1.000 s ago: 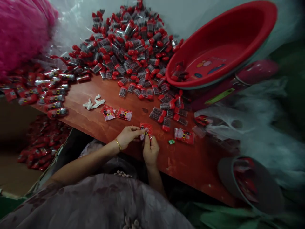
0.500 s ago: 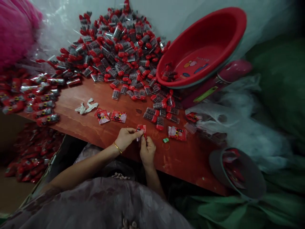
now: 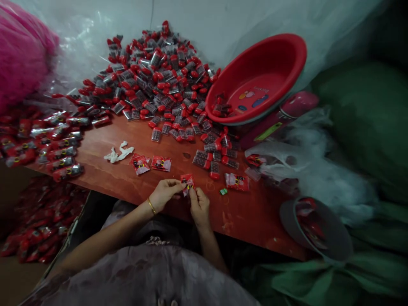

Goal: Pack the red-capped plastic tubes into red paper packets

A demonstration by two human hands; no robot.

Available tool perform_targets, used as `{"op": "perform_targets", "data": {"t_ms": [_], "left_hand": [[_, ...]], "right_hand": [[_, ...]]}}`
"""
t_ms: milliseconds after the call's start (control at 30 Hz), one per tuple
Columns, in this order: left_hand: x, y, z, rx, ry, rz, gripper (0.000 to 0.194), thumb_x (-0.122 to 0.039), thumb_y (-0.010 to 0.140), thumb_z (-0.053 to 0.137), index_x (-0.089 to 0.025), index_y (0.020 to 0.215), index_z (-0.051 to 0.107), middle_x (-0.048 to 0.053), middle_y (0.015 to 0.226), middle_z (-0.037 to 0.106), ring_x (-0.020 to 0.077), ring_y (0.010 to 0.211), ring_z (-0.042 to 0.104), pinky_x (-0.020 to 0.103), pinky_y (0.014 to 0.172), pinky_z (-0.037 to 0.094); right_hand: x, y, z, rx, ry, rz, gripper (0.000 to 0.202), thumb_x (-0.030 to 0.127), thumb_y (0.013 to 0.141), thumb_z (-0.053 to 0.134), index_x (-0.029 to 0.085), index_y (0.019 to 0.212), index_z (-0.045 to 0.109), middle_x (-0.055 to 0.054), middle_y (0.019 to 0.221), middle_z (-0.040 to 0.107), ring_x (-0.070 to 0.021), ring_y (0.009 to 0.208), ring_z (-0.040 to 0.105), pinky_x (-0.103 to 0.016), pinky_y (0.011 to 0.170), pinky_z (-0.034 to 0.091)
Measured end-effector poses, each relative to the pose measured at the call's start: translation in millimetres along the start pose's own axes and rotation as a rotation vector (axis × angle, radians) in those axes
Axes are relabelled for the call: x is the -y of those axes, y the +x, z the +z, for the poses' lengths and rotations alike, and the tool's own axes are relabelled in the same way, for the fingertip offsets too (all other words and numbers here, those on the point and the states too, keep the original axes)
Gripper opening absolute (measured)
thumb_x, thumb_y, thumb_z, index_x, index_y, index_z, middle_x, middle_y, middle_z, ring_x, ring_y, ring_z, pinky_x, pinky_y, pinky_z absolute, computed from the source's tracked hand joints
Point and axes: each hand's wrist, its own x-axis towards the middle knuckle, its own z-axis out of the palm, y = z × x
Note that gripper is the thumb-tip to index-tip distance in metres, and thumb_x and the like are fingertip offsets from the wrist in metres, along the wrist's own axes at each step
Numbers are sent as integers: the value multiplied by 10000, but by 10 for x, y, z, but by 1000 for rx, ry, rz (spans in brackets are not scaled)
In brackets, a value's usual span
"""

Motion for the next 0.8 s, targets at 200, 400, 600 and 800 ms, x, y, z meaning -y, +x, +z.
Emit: {"op": "perform_targets", "data": {"t_ms": [200,400,600,800], "left_hand": [[-64,-26,-138,1,44,50,366,-421,442,824,-121,604,690,16,603,646,71,539,551,170,516,441],[-300,-28,-480,-124,-70,108,390,-384,375,855,-122,585,656,-19,542,609,68,489,535,189,508,462],[-479,-52,-699,-120,-290,52,382,-332,446,851,-138,664,604,0,595,646,105,537,603,226,554,500],[-507,-35,-782,-95,-343,0,329,-298,517,829,-140,674,587,2,620,654,105,551,609,232,577,493]], "right_hand": [[48,-16,48,63,18,-5,301,399,881,413,194,689,520,33,596,490,-110,560,456,-223,556,374],[183,553,-38,-117,-383,91,346,443,895,386,210,1067,575,-56,812,620,-186,732,568,-302,677,418],[291,1015,112,-42,-951,258,447,495,890,395,173,1128,592,-170,959,570,-262,800,579,-364,671,403],[321,711,250,4,-864,-17,414,362,831,538,213,1217,563,-143,1099,545,-282,991,523,-424,838,394]]}}
